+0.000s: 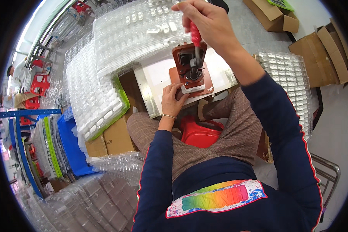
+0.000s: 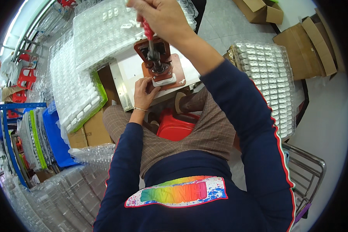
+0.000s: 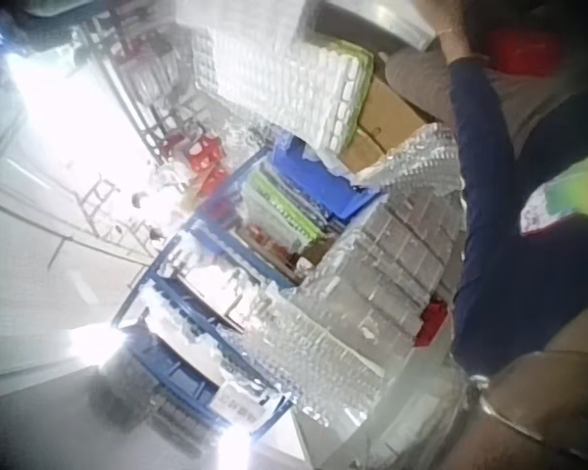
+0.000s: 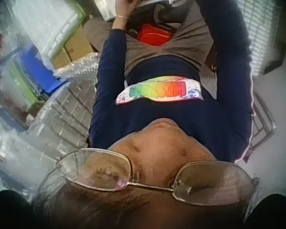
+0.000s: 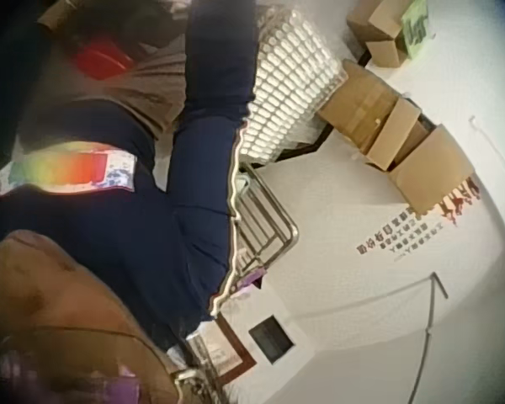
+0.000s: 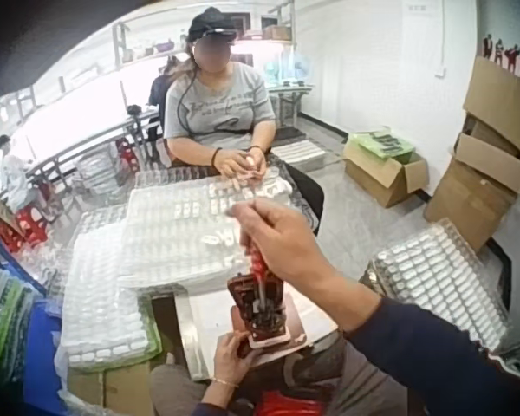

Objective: The person assembles plastic components using a hand press machine.

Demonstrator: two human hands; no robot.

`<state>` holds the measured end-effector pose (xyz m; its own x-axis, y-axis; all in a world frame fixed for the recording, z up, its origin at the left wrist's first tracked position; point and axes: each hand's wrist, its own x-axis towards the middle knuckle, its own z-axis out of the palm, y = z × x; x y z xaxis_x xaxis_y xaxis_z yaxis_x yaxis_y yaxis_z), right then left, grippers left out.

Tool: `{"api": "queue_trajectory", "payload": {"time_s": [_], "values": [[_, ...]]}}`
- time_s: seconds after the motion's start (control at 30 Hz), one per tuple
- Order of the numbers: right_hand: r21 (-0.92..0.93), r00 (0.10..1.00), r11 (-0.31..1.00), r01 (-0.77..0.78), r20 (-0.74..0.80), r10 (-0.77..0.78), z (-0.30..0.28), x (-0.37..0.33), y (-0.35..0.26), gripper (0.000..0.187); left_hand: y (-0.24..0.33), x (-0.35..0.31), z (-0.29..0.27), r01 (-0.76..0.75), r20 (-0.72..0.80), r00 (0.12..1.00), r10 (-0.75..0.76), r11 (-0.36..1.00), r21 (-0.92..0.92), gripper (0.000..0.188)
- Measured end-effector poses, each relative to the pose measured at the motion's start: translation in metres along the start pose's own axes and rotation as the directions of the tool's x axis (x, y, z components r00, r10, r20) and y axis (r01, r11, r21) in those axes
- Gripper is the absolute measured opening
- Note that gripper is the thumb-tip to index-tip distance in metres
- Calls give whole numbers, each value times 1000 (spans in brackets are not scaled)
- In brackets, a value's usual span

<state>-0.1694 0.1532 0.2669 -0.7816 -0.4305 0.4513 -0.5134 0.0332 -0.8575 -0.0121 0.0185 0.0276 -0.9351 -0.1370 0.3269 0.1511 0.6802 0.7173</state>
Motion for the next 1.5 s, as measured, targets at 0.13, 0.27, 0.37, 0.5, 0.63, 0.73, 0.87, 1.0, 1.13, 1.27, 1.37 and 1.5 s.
{"api": "queue_trajectory", "payload": {"time_s": [0.13,0.27,0.37,0.5,0.63,0.73,0.87,1.0,1.13,1.27,1.37,1.5], "values": [[74,922,939,-335,-180,343,-5,-29,91,30,-2,-3,1,9,-33,999,-8,1000,18,46],[-171,895,879,-446,-73,440,-11,-135,140,25,1,3,0,-22,-35,999,24,999,47,47],[-293,948,918,-268,91,306,4,-184,138,19,-1,4,3,-44,-35,998,45,998,37,48],[-492,967,858,-148,110,230,21,-196,137,24,-6,0,11,-16,-47,999,16,1000,-7,47],[-146,950,947,-286,88,300,12,-186,139,21,-26,-10,6,7,7,1000,-8,997,71,49],[-197,955,935,-296,-37,295,-57,-188,149,17,-21,-7,11,0,17,1000,-1,998,68,48],[-378,848,780,-498,-401,347,-190,-207,180,21,-21,-7,6,-19,6,1000,19,997,73,46],[-378,622,610,-697,-741,253,-358,-291,214,15,-9,-3,15,52,62,997,-52,999,0,46],[-498,548,282,-820,-824,141,-441,-339,211,13,-16,-7,8,121,122,984,-127,991,50,39],[-509,518,98,-855,-829,213,-473,-339,204,10,-11,-11,14,69,83,994,-76,994,82,39],[-732,718,-1,-681,-668,199,-482,-330,219,10,-14,-19,15,370,77,928,-365,870,-325,48],[-501,552,234,-833,-770,320,-482,-320,253,14,-5,-13,7,351,117,936,-332,870,-345,44]]}}
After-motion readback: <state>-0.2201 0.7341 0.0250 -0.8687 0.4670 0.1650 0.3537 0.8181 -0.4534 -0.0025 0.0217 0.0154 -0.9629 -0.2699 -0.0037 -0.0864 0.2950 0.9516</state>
